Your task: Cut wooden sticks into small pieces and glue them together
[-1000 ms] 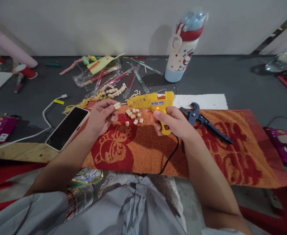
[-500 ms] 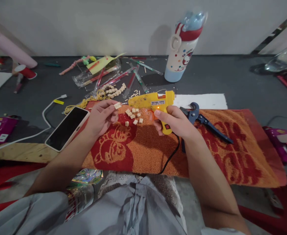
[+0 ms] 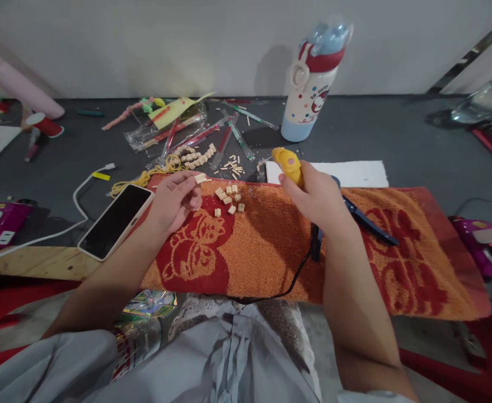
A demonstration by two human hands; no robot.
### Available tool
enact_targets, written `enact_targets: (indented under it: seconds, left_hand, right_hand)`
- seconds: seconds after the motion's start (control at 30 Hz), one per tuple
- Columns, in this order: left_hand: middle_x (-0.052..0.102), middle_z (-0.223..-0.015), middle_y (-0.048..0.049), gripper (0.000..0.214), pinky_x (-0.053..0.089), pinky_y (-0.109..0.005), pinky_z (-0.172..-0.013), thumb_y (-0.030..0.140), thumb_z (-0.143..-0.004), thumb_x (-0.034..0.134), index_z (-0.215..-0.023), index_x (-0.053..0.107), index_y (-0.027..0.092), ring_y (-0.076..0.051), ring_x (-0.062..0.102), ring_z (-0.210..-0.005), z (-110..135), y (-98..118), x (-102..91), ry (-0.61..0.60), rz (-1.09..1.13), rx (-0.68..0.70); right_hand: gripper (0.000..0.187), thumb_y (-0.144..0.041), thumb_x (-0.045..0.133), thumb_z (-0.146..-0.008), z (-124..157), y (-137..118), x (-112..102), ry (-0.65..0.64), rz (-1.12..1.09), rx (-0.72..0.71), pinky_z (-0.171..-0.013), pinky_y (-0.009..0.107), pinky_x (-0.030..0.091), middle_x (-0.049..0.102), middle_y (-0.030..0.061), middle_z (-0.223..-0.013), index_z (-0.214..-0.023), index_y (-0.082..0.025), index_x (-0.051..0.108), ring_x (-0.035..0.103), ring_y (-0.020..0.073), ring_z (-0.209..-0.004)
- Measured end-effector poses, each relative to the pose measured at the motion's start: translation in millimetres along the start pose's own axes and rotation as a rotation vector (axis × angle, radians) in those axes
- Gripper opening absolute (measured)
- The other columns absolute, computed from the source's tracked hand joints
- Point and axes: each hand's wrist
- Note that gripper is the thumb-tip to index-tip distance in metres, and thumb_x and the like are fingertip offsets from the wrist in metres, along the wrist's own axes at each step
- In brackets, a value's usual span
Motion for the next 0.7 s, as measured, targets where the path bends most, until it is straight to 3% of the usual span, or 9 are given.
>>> enact_targets:
  seconds: [0.1,0.23,0.4,0.5,0.7]
  left_hand:
    - [0.056,-0.056,0.0065,0.025,0.033,-0.018,-0.038,0.034,-0.069,0.079,-0.082,0.065,0.018,-0.002,0.045,-0.039,-0.7,0.4,0.0,0.021,-0.008,-0.008]
    - [0.054,-0.055,0.0076,0.026,0.031,-0.017,-0.037,0.035,-0.070,0.079,-0.081,0.062,0.018,-0.002,0.044,-0.039,-2.9,1.4,-0.9,0.057,0.005,-0.013]
    - [0.052,-0.056,0.0079,0.021,0.031,-0.017,-0.037,0.030,-0.074,0.077,-0.078,0.061,0.018,-0.001,0.042,-0.039,-6.4,1.3,-2.9,0.088,0.033,-0.005]
    - [0.051,-0.056,0.0084,0.016,0.032,-0.016,-0.038,0.026,-0.078,0.075,-0.079,0.061,0.017,-0.001,0.041,-0.038,-7.3,1.8,-3.1,0.107,0.050,-0.003]
    - [0.052,-0.056,0.0077,0.014,0.031,-0.017,-0.038,0.022,-0.084,0.069,-0.074,0.059,0.018,-0.001,0.041,-0.039,-10.9,3.7,-6.3,0.145,0.074,0.012]
  right_hand:
    - [0.036,-0.049,0.051,-0.089,-2.3,7.2,5.0,0.042,0.423,-0.009,-0.061,0.034,0.036,0.065,0.0104,-0.080,-0.103,-0.017,0.060,0.056,0.0228,-0.067]
    - [0.041,-0.048,0.054,-0.086,1.1,13.5,11.2,-0.032,0.652,-0.056,-0.063,0.034,0.039,0.069,0.0150,-0.092,-0.110,-0.015,0.061,0.061,0.0258,-0.075]
    - [0.056,-0.056,0.057,-0.084,9.5,4.2,9.5,-0.044,0.679,-0.067,-0.064,0.036,0.041,0.069,0.0188,-0.095,-0.119,-0.012,0.058,0.063,0.0301,-0.081]
    - [0.048,-0.051,0.051,-0.090,13.3,-16.3,12.8,-0.030,0.672,-0.103,-0.063,0.035,0.040,0.069,0.0186,-0.095,-0.117,-0.012,0.059,0.064,0.0293,-0.078]
    - [0.029,-0.026,0.040,-0.096,18.4,-79.6,46.3,-0.317,0.615,-0.422,-0.060,0.031,0.036,0.072,0.0140,-0.103,-0.100,-0.015,0.066,0.067,0.0255,-0.085]
Point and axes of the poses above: each hand's wrist, its own z-axis away from the middle knuckle, its own x-axis out of the palm, y = z × x
